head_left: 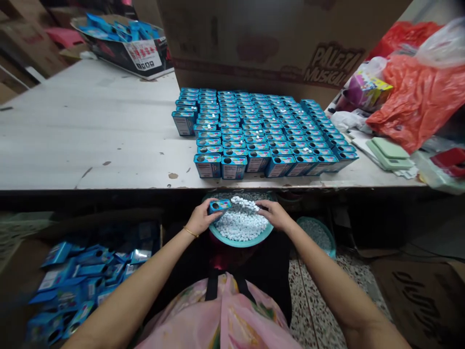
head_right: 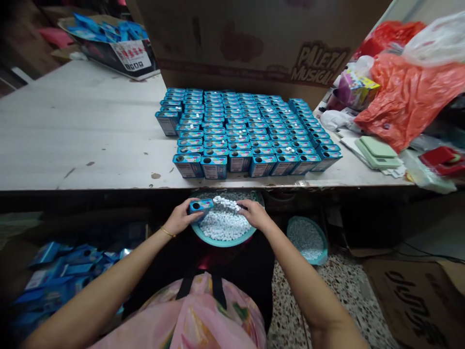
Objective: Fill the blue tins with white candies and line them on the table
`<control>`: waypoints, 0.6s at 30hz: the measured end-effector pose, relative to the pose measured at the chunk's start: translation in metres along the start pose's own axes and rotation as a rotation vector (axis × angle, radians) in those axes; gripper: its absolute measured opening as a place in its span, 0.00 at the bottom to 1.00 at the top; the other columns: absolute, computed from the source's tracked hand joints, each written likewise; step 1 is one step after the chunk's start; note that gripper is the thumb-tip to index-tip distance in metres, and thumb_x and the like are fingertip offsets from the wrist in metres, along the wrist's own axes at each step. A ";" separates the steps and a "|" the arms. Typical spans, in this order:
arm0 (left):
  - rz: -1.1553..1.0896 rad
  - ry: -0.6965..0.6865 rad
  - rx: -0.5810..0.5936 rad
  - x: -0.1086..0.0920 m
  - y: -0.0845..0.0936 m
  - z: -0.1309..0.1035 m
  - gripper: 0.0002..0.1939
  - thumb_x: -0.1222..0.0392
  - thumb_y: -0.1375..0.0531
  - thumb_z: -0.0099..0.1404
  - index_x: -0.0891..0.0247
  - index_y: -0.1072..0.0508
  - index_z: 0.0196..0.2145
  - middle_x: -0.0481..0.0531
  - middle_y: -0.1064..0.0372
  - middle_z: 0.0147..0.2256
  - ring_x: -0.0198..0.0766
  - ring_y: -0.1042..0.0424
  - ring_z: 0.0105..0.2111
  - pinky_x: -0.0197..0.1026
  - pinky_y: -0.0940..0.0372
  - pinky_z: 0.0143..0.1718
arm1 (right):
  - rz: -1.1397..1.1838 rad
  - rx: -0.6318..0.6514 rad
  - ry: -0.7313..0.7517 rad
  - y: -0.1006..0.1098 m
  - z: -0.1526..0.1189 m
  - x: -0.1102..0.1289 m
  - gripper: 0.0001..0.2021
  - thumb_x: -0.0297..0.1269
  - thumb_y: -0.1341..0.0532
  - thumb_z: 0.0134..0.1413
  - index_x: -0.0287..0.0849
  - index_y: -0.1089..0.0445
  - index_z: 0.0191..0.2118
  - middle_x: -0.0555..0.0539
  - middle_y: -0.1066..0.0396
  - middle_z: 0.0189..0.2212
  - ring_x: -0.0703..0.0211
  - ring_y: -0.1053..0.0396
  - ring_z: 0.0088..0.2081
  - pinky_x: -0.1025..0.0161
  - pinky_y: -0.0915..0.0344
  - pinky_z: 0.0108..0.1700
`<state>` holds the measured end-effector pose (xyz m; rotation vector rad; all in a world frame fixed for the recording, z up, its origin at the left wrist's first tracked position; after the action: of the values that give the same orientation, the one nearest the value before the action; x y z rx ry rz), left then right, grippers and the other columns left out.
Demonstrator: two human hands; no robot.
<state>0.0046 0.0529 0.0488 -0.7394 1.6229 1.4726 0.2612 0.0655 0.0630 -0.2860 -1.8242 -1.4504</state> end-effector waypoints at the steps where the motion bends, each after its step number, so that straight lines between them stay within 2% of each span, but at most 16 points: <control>1: 0.047 -0.021 0.012 -0.003 -0.005 0.002 0.23 0.52 0.41 0.51 0.63 0.35 0.44 0.51 0.32 0.34 0.38 0.33 0.34 0.39 0.39 0.37 | -0.028 0.023 0.024 0.006 0.001 0.010 0.16 0.38 0.45 0.49 0.45 0.34 0.46 0.48 0.31 0.45 0.57 0.35 0.46 0.61 0.41 0.47; 7: 0.212 -0.092 0.049 -0.012 -0.027 0.011 0.22 0.55 0.41 0.52 0.61 0.36 0.45 0.51 0.32 0.36 0.40 0.33 0.36 0.39 0.40 0.38 | -0.353 0.190 0.061 0.028 0.014 0.059 0.16 0.41 0.45 0.49 0.50 0.34 0.46 0.50 0.29 0.41 0.55 0.34 0.43 0.62 0.40 0.43; 13: 0.234 -0.125 0.063 -0.018 -0.032 0.014 0.20 0.57 0.42 0.52 0.62 0.36 0.44 0.52 0.32 0.38 0.41 0.33 0.37 0.40 0.41 0.39 | -0.650 0.260 0.097 0.035 0.022 0.089 0.14 0.39 0.48 0.51 0.48 0.33 0.43 0.46 0.29 0.38 0.53 0.33 0.41 0.61 0.41 0.39; 18: 0.213 -0.144 0.035 -0.019 -0.032 0.016 0.21 0.57 0.42 0.53 0.63 0.37 0.45 0.53 0.33 0.37 0.41 0.33 0.37 0.40 0.41 0.39 | -0.769 0.274 0.099 0.037 0.023 0.109 0.12 0.35 0.50 0.51 0.43 0.33 0.40 0.43 0.29 0.36 0.54 0.33 0.39 0.61 0.41 0.39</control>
<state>0.0444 0.0617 0.0485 -0.4405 1.6515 1.6040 0.2002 0.0677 0.1633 0.6851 -2.1234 -1.6206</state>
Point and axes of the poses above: each hand's wrist, its own z-axis towards the middle knuckle, its own y-axis out of the back of the hand, x = y × z, the point moved 5 cm from there along z, towards the middle knuckle
